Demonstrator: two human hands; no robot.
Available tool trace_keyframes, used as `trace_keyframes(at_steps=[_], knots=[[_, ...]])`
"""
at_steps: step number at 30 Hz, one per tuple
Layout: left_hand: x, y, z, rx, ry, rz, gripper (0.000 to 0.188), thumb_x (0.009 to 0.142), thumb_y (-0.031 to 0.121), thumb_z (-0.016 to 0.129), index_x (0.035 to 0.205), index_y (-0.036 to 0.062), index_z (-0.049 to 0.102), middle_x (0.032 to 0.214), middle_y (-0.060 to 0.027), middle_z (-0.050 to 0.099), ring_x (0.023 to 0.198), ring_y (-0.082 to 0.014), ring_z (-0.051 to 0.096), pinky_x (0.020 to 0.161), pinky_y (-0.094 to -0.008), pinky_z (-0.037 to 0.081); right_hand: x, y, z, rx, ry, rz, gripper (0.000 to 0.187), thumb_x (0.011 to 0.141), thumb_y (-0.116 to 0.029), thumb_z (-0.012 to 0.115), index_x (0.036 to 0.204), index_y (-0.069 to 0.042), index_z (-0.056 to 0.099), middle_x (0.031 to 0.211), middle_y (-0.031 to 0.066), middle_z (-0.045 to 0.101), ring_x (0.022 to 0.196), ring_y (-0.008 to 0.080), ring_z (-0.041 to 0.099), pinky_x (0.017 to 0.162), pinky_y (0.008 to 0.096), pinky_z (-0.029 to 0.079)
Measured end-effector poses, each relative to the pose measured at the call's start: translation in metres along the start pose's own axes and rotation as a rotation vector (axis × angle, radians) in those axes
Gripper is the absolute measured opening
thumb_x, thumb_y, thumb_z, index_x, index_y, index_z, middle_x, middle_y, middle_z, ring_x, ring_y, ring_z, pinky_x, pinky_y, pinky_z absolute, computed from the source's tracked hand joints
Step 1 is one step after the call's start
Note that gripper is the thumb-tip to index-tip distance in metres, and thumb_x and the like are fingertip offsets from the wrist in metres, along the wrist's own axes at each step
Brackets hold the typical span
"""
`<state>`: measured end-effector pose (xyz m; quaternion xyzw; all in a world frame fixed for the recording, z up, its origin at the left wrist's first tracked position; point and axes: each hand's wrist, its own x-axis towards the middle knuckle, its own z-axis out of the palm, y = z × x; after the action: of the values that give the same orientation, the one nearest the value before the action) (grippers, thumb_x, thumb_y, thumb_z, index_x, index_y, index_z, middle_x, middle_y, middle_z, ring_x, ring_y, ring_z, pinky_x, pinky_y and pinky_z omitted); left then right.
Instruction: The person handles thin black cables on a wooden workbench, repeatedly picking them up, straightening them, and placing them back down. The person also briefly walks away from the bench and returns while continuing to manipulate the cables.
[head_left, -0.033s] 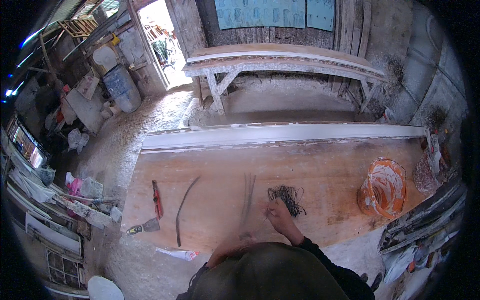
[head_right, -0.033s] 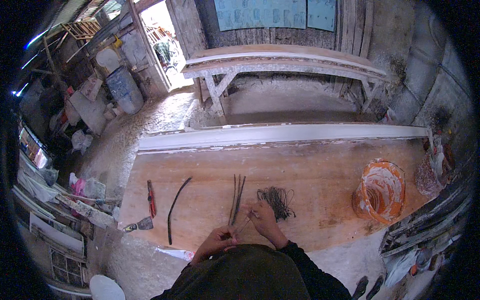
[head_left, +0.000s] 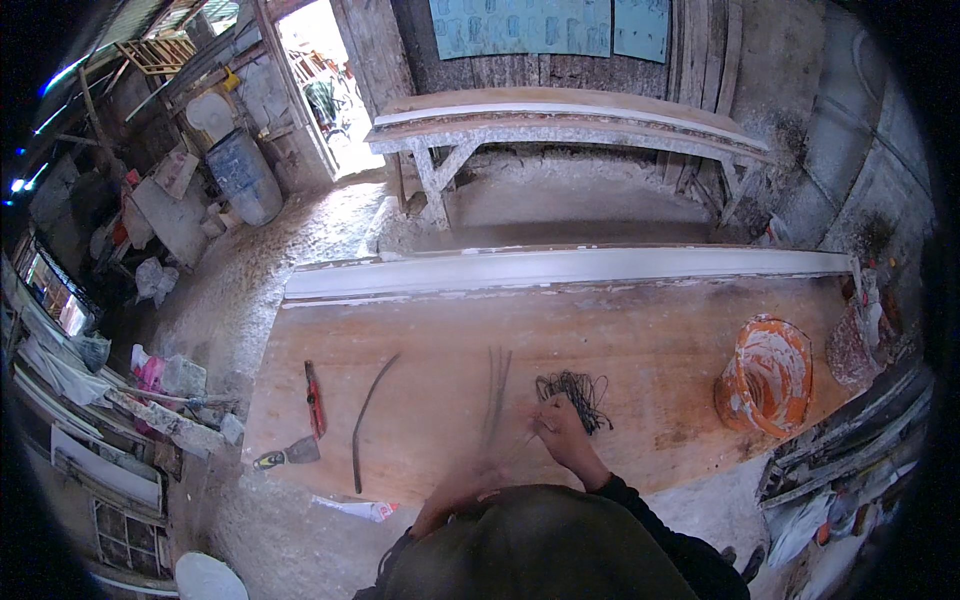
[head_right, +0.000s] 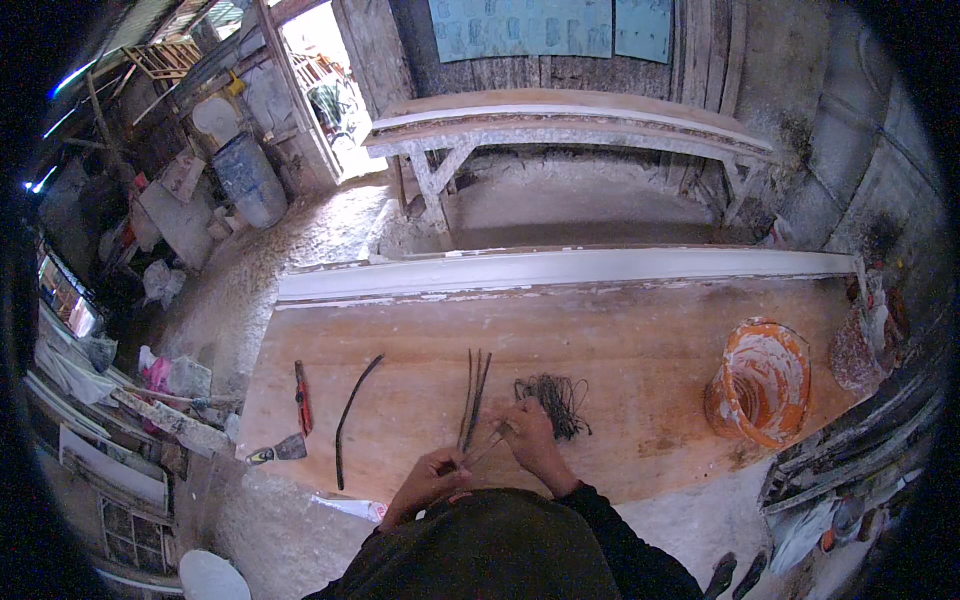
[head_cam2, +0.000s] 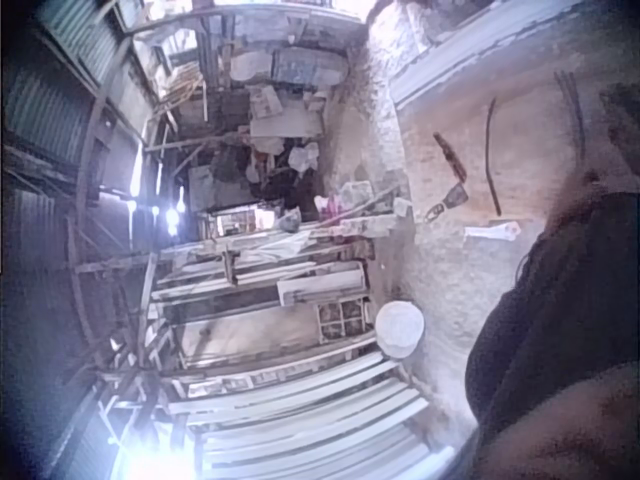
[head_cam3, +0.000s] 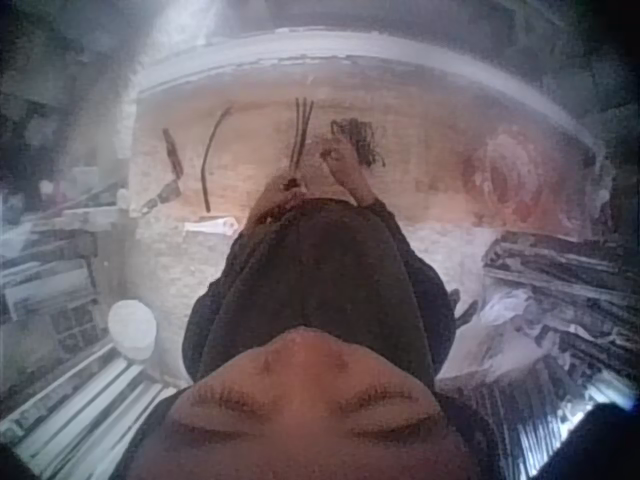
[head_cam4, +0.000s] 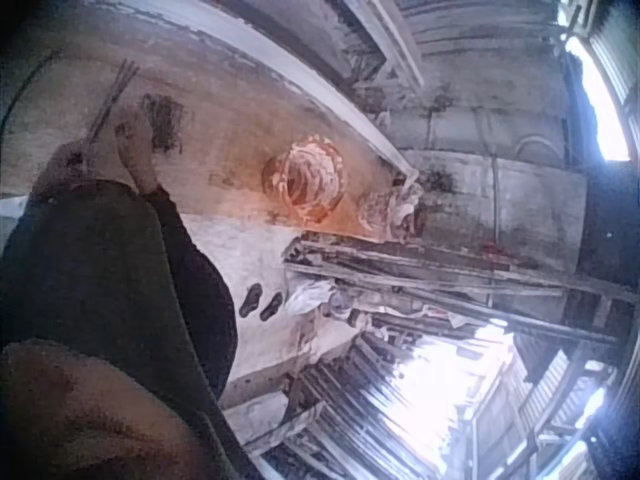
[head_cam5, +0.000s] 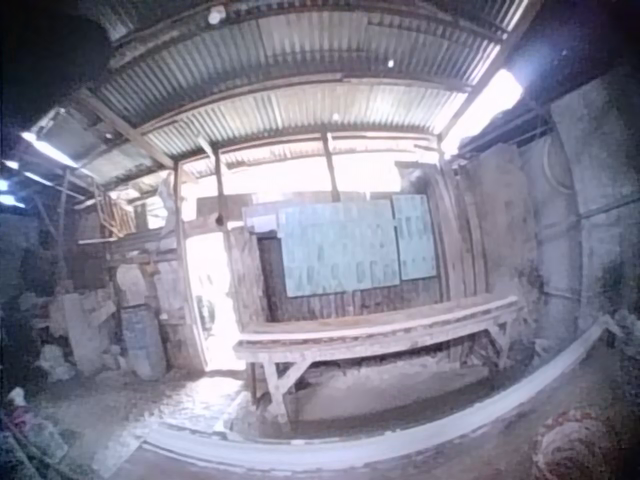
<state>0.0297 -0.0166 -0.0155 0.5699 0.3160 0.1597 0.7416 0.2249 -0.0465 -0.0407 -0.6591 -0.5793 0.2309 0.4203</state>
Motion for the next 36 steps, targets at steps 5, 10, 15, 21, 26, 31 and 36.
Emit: trace_keyframes(at_steps=[5, 10, 15, 21, 26, 31, 36], knots=[[0.010, -0.017, -0.031, 0.328, 0.545, 0.156, 0.012, 0.073, 0.005, 0.064, 0.069, 0.0051, 0.052, 0.066, 0.0004, 0.054, 0.062, -0.0071, 0.050, 0.059, -0.0209, 0.041, 0.008, -0.004, -0.021, 0.321, -0.276, 0.004, 0.018, 0.073, -0.016, 0.064, 0.088, -0.006, 0.062, 0.093, 0.0073, 0.051, 0.090, 0.0212, 0.048, 0.079, 0.0309, 0.039], [0.012, -0.019, -0.036, 0.265, 0.757, 0.262, 0.008, 0.072, 0.003, 0.063, 0.072, 0.0033, 0.055, 0.068, -0.0009, 0.056, 0.065, -0.0077, 0.053, 0.062, -0.0210, 0.043, 0.003, -0.047, -0.037, 0.722, -0.765, 0.080, 0.021, 0.076, -0.020, 0.062, 0.088, -0.003, 0.062, 0.104, 0.0073, 0.052, 0.101, 0.0199, 0.047, 0.088, 0.0315, 0.036], [0.019, -0.032, -0.031, 0.415, 0.688, 0.241, 0.004, 0.073, 0.003, 0.063, 0.075, 0.0013, 0.059, 0.073, -0.0043, 0.057, 0.069, -0.0113, 0.054, 0.066, -0.0229, 0.043, 0.000, -0.059, -0.040, 0.834, -0.734, 0.220, 0.019, 0.076, -0.019, 0.062, 0.084, -0.002, 0.062, 0.100, 0.0074, 0.055, 0.103, 0.0186, 0.046, 0.087, 0.0319, 0.037], [0.023, -0.035, -0.023, 0.355, 0.502, 0.225, 0.008, 0.077, 0.009, 0.059, 0.078, 0.0018, 0.062, 0.082, -0.0068, 0.056, 0.086, -0.0161, 0.049, 0.077, -0.0273, 0.039, -0.004, -0.020, -0.027, 0.969, -0.478, 0.230, 0.009, 0.073, -0.012, 0.065, 0.069, -0.005, 0.060, 0.082, 0.0021, 0.059, 0.094, 0.0154, 0.051, 0.079, 0.0306, 0.039], [0.018, -0.053, -0.018, 0.081, 0.106, 0.208, 0.017, 0.081, 0.020, 0.056, 0.079, 0.0033, 0.060, 0.092, -0.0073, 0.051, 0.096, -0.0177, 0.043, 0.083, -0.0313, 0.034, 0.005, -0.013, -0.011, 0.372, 0.017, -0.024, 0.008, 0.068, -0.001, 0.062, 0.067, -0.004, 0.054, 0.071, 0.0043, 0.055, 0.070, 0.0173, 0.051, 0.065, 0.0301, 0.040], [0.004, -0.011, 0.018, -0.091, -0.337, 0.046, 0.027, 0.085, 0.031, 0.049, 0.088, 0.0041, 0.055, 0.102, -0.0017, 0.047, 0.095, -0.0116, 0.043, 0.085, -0.0269, 0.032, 0.005, -0.011, 0.006, -0.102, 0.339, -0.214, 0.011, 0.068, 0.005, 0.056, 0.072, -0.005, 0.058, 0.066, 0.0084, 0.048, 0.063, 0.0239, 0.047, 0.061, 0.0315, 0.037], [0.010, -0.008, 0.019, -0.141, -0.307, -0.085, 0.024, 0.082, 0.028, 0.055, 0.084, 0.0038, 0.055, 0.091, -0.0033, 0.052, 0.088, -0.0124, 0.047, 0.080, -0.0265, 0.036, 0.005, -0.002, 0.005, -0.191, 0.250, -0.103, 0.018, 0.068, 0.003, 0.058, 0.081, -0.008, 0.062, 0.069, 0.0086, 0.047, 0.070, 0.0226, 0.048, 0.065, 0.0321, 0.037]])
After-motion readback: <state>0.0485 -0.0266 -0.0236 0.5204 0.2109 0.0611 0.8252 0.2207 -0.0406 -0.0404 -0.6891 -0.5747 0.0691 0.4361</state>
